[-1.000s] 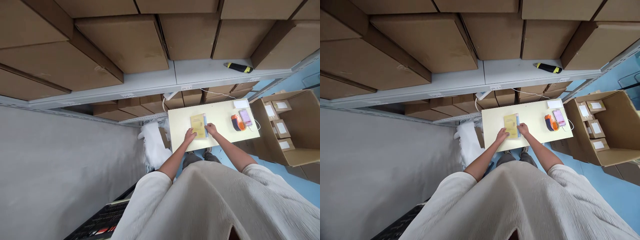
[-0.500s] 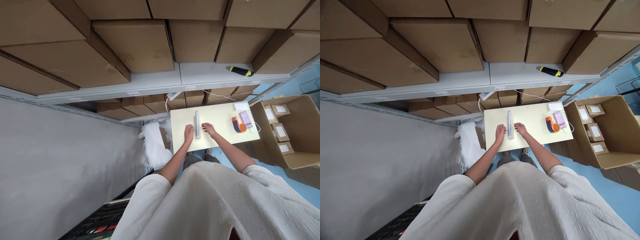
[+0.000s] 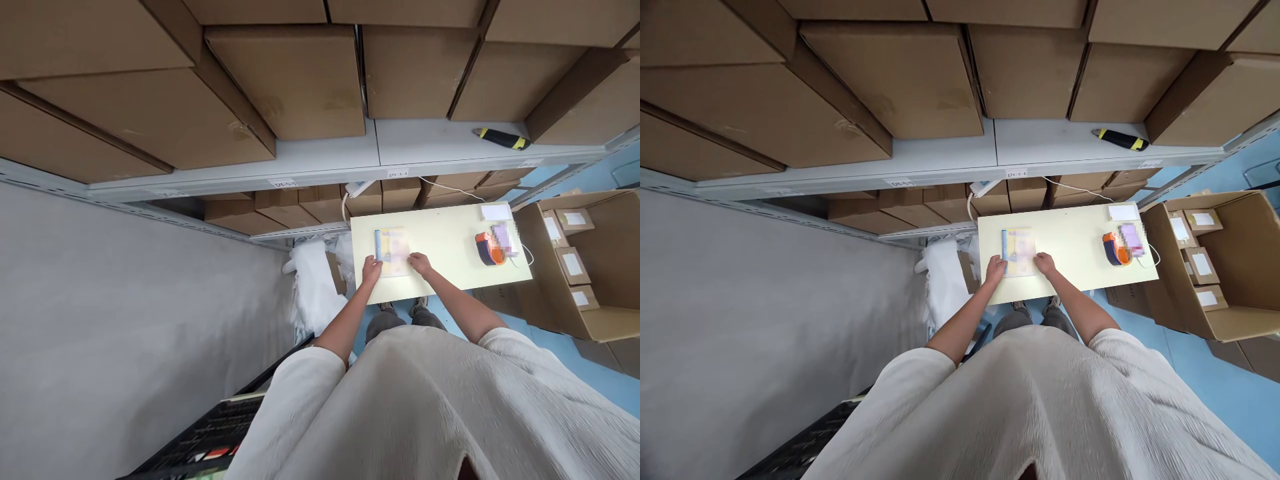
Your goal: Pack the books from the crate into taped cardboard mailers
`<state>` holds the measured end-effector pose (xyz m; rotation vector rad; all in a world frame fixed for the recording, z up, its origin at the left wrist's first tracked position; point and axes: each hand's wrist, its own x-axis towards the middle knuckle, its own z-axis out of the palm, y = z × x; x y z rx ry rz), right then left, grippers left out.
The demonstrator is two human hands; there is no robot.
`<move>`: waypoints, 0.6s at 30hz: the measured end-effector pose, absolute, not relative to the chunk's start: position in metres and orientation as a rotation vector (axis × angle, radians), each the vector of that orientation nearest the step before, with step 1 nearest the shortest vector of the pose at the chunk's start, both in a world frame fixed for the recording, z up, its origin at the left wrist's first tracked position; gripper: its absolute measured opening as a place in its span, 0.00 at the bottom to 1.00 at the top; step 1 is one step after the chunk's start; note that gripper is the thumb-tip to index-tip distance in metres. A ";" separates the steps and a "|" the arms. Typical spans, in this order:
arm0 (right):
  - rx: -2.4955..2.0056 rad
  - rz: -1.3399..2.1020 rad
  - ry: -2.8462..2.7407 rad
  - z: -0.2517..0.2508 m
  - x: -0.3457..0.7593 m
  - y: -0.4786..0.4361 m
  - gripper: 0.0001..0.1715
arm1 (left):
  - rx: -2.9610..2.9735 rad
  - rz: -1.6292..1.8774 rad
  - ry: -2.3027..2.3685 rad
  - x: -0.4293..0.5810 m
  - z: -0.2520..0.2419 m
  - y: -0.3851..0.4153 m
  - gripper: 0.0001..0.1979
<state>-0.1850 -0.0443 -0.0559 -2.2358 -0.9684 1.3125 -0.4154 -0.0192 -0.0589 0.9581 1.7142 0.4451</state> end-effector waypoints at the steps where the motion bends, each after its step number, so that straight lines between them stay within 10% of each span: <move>1: -2.263 1.314 -0.961 -0.057 -0.187 -0.043 0.24 | 0.978 0.433 1.724 -0.417 -0.060 -0.019 0.25; 18: -2.256 1.291 -0.689 -0.072 -0.226 -0.006 0.14 | 1.010 0.508 1.654 -0.442 -0.075 -0.008 0.21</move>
